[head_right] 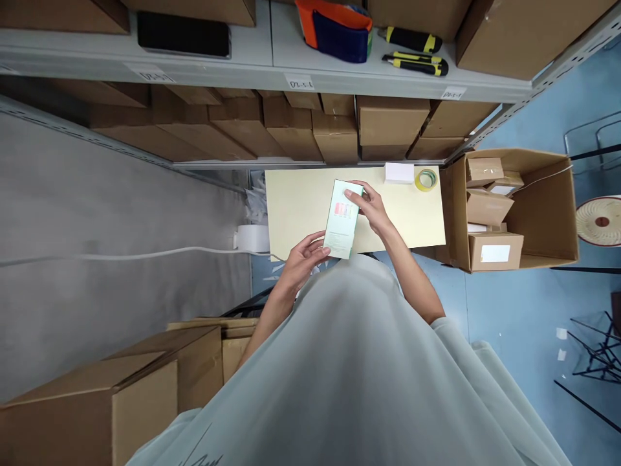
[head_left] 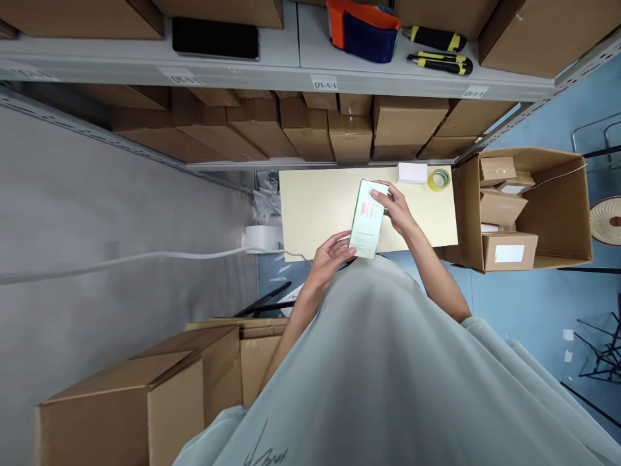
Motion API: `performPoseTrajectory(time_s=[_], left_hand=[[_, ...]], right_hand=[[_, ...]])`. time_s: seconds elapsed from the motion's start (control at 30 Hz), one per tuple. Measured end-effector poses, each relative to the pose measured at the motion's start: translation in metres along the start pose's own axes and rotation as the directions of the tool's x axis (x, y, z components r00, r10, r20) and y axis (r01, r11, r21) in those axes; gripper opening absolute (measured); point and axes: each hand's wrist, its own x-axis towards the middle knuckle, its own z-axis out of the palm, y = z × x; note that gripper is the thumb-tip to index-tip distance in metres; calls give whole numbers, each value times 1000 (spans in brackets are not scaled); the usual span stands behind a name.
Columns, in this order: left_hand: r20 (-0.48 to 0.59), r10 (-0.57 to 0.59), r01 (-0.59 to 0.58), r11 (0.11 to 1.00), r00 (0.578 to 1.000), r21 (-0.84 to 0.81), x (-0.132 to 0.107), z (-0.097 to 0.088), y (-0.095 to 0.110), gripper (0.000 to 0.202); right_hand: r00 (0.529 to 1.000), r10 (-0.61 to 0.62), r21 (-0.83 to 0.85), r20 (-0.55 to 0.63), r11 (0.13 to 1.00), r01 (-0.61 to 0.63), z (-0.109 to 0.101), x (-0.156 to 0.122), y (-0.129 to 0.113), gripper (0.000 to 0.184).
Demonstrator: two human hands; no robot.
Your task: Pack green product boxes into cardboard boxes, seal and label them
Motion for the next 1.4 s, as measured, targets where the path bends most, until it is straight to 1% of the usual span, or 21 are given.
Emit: performPoseTrajectory(time_s=[0.2, 0.27, 0.33, 0.4, 0.5, 0.57, 0.63, 0.7, 0.77, 0.87, 0.93, 1.0, 1.13, 1.23, 1.4], left_hand=[[-49, 46, -46, 999, 998, -7, -2, 4, -6, 82], [-62, 50, -51, 999, 997, -15, -2, 4, -6, 80], [-61, 27, -31, 998, 998, -63, -1, 2, -7, 78], [-25, -11, 7, 988, 1000, -153, -1, -1, -8, 73], [84, -47, 69, 955, 995, -287, -2, -5, -11, 65], [158, -62, 113, 934, 986, -339, -3, -7, -13, 63], [214, -80, 154, 921, 974, -357, -4, -8, -14, 67], [218, -92, 163, 928, 972, -336, -6, -10, -13, 74], [153, -78, 119, 953, 985, -278, -7, -13, -11, 84], [43, -21, 27, 988, 999, -152, -7, -18, -6, 98], [31, 7, -5, 997, 1000, -83, -6, -19, -3, 107], [51, 22, -20, 999, 998, -42, -5, -19, -2, 112], [81, 37, -34, 999, 996, -31, -3, -13, -4, 108], [71, 39, -36, 999, 997, -41, -2, -11, -7, 104], [45, 41, -38, 998, 998, -54, -2, -10, -7, 99]], right_hand=[[999, 13, 5, 36, 1000, -13, -3, -3, 0, 69], [997, 22, 20, 74, 1000, -24, -6, -4, 1, 71], [992, 22, 48, 126, 998, -28, -10, -5, 2, 75], [985, 16, 70, 172, 997, -28, -13, -6, 3, 81], [977, 4, 71, 215, 997, -20, -16, -7, 6, 86], [973, -5, 76, 233, 997, -13, -16, -8, 8, 87], [972, -8, 94, 236, 996, -14, -15, -9, 9, 85], [976, 1, 108, 218, 994, -25, -13, -9, 9, 81], [982, 18, 106, 186, 994, -39, -12, -9, 8, 78], [988, 47, 88, 145, 994, -60, -11, -8, 7, 76], [990, 65, 78, 127, 994, -76, -10, -8, 6, 77], [990, 81, 66, 112, 994, -88, -9, -8, 6, 77], [990, 97, 44, 99, 994, -102, -9, -9, 7, 81], [990, 101, 47, 104, 993, -106, -9, -9, 9, 83], [989, 97, 53, 116, 993, -103, -9, -9, 11, 78]])
